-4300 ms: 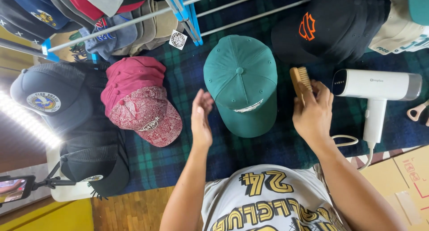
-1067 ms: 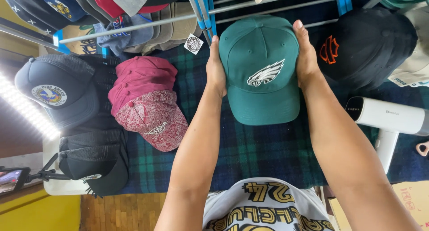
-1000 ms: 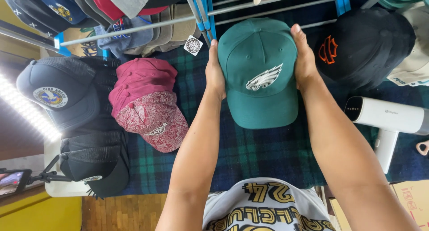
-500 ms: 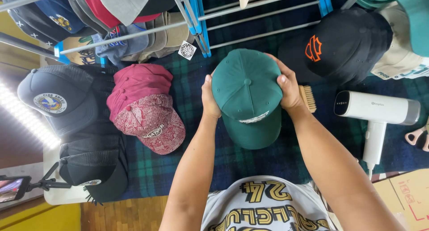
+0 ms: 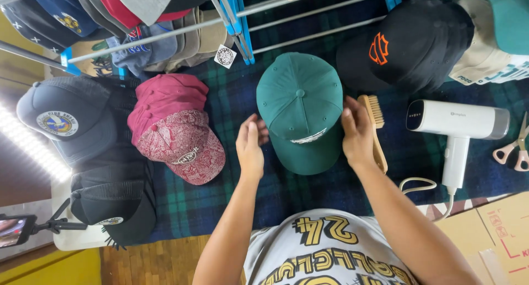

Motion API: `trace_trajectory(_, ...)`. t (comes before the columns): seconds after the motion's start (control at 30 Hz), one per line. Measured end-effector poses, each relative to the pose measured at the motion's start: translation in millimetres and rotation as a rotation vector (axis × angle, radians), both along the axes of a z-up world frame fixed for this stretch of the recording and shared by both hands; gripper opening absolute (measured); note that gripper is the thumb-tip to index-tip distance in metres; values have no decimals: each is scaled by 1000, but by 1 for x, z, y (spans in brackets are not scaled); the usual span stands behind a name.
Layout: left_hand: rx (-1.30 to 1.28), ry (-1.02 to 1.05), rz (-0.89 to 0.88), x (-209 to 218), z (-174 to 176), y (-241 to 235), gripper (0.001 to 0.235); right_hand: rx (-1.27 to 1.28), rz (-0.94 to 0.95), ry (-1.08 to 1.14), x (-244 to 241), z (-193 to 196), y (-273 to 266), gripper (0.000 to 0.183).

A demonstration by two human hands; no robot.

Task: The person steams a green baseball cap using a handheld steamer, then brushes the cap with a wooden brush. The person repeats the steaming and brushing process on the cap multiple times while holding it in place on a plaid surface.

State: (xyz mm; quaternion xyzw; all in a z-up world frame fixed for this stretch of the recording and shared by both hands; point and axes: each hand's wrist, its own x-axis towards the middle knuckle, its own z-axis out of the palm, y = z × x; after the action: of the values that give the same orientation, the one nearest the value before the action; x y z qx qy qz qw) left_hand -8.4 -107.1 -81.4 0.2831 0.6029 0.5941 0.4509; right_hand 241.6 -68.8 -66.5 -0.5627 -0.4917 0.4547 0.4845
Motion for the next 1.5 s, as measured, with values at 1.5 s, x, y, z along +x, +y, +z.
trace_trajectory(1.5,122,-554,-269,14,-36,-58,41,-205,81,804,-15,-21,-53,35)
